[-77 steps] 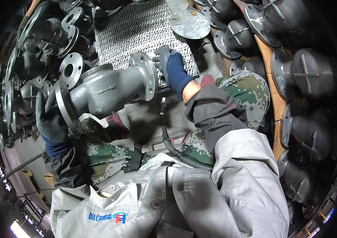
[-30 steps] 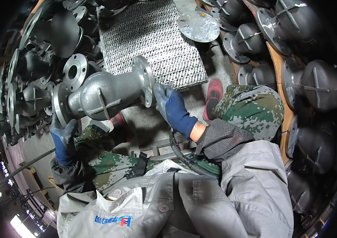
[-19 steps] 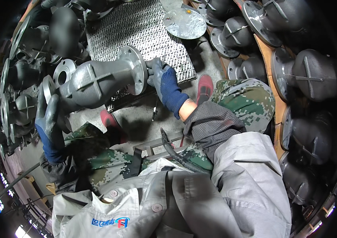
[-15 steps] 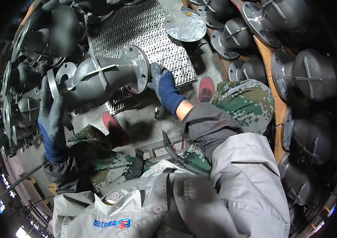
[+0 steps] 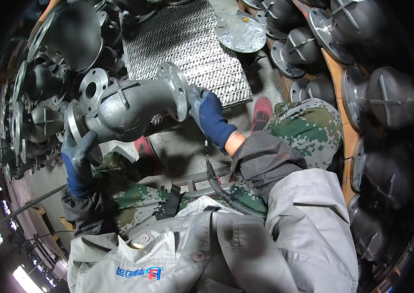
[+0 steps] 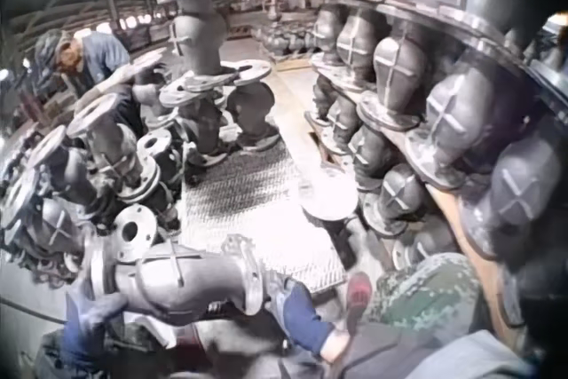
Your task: Inspecting and cleaning the edges of cast metal pipe fittings using a small hand tool.
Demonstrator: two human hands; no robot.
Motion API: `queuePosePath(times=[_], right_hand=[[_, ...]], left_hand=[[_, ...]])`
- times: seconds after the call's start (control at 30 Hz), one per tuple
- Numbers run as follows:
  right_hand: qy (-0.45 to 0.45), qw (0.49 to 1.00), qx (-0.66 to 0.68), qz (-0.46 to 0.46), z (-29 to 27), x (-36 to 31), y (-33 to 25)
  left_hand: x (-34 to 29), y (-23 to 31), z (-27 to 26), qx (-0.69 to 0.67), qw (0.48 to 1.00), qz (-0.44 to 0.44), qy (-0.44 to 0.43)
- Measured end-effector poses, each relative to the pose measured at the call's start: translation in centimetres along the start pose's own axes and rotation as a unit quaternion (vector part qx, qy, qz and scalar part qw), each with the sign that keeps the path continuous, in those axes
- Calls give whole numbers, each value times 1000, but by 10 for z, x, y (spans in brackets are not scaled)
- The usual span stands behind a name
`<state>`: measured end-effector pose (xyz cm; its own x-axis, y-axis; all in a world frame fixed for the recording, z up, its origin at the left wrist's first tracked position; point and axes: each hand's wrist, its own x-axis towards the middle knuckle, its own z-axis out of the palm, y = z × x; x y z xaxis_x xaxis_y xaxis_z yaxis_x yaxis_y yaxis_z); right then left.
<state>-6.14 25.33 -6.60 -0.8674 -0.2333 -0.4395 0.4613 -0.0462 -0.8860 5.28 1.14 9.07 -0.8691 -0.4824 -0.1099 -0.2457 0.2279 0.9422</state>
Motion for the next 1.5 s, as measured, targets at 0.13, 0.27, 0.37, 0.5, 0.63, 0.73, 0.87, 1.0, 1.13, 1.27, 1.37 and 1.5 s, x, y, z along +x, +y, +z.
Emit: queuePosePath(times=[0.13,0.27,0.37,0.5,0.63,0.73,0.87,1.0,1.13,1.27,1.37,1.5], right_hand=[[62,997,-26,-36,8,-16,-21],[-4,997,72,-38,-1,-1,-22],[-32,993,91,-66,-6,2,-36],[-20,990,109,-92,-2,1,-45],[7,987,159,-29,-18,-1,-58],[34,990,134,-19,-28,-6,-73],[74,985,120,-102,-44,-12,-87],[33,985,116,-120,-45,-21,-89],[-17,989,128,-67,-38,-34,-92],[-52,996,60,-47,-31,-47,-101],[-94,990,82,-61,-26,-52,-98],[-132,988,45,-64,11,-70,-105]], left_hand=[[17,-26,-27,55,987,139,-53],[17,-38,-32,179,945,271,-36],[24,-39,-20,-7,983,185,-16],[28,-21,-22,-210,975,68,-4],[42,-14,-12,-283,957,54,-16],[42,-12,-17,-333,938,86,-41],[39,3,-9,-351,933,50,-51],[36,-5,-2,-140,980,140,-25],[43,-13,-7,32,983,182,-16],[42,-9,-8,-94,994,52,21],[37,-10,-6,-171,984,-11,53],[19,-5,-14,-280,958,41,-51]])
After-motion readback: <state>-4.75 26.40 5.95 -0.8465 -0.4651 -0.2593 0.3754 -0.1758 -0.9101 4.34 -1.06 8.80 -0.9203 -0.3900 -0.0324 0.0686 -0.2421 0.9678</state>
